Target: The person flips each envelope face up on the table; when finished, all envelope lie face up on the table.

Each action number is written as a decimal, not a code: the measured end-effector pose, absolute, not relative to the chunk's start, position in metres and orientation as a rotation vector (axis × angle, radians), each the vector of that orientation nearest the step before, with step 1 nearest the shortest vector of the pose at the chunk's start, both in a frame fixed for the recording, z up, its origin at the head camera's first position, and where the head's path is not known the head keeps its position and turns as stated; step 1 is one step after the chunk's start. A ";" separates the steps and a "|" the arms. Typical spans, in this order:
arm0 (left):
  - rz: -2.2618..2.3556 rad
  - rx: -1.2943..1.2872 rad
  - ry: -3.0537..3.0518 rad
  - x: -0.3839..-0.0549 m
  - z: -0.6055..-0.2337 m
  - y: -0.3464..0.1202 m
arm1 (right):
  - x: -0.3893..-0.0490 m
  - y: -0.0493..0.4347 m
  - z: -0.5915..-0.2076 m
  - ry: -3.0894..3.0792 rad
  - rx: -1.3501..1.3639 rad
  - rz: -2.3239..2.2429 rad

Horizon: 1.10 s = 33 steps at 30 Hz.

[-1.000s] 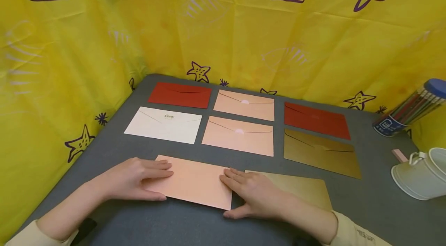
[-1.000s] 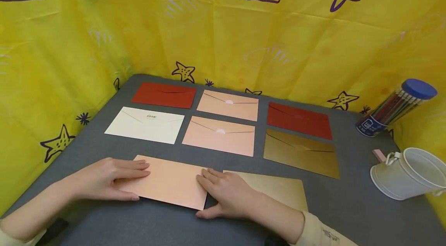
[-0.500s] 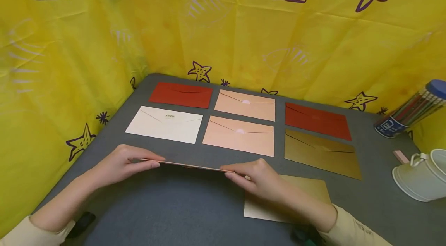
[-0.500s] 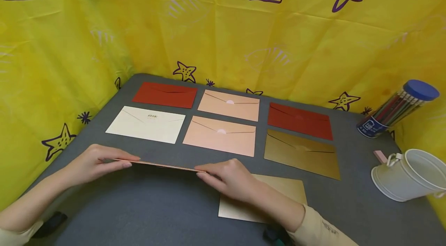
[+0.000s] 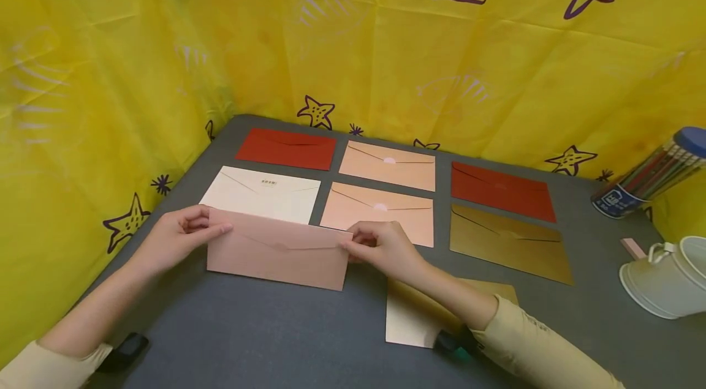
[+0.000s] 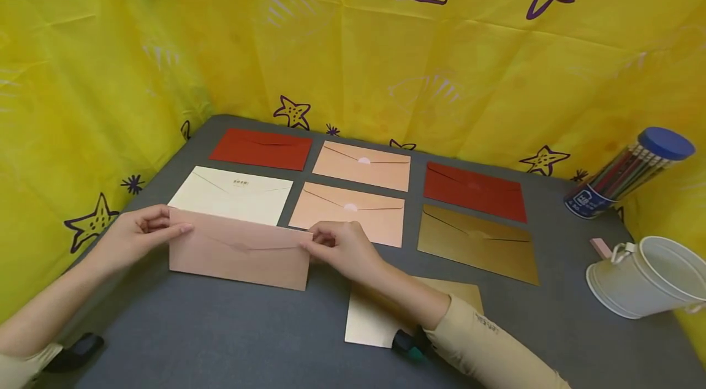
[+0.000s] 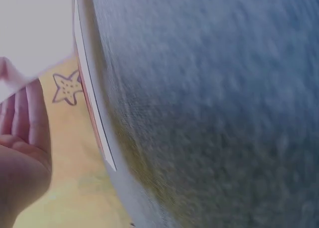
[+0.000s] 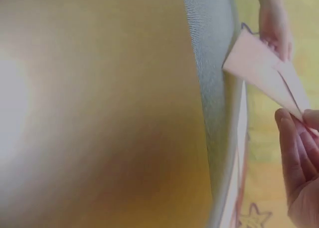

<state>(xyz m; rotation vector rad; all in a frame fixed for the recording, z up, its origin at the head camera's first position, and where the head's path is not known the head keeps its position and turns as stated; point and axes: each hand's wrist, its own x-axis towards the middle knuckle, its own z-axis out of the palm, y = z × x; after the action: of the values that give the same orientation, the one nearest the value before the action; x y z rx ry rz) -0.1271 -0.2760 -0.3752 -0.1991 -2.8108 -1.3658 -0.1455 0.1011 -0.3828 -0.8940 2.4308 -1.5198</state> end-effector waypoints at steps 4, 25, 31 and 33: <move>-1.332 0.023 -2.914 -0.132 -0.377 -0.289 | -0.155 0.078 -0.389 2.290 -0.766 -1.526; -0.874 0.165 -3.165 -0.143 -0.387 -0.332 | -0.184 0.014 -0.396 2.512 -0.829 -0.915; -0.818 0.159 -3.147 -0.140 -0.387 -0.329 | -0.185 0.013 -0.398 2.514 -0.803 -0.935; -0.816 0.156 -3.137 -0.140 -0.388 -0.329 | -0.185 0.014 -0.398 2.508 -0.796 -0.947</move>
<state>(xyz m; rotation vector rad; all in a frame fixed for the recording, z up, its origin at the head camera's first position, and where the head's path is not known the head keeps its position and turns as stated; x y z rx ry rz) -0.1396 -0.3288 -0.3878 0.1557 -3.1374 -0.8161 -0.1846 0.0136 -0.3983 -0.7955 2.5083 -0.9466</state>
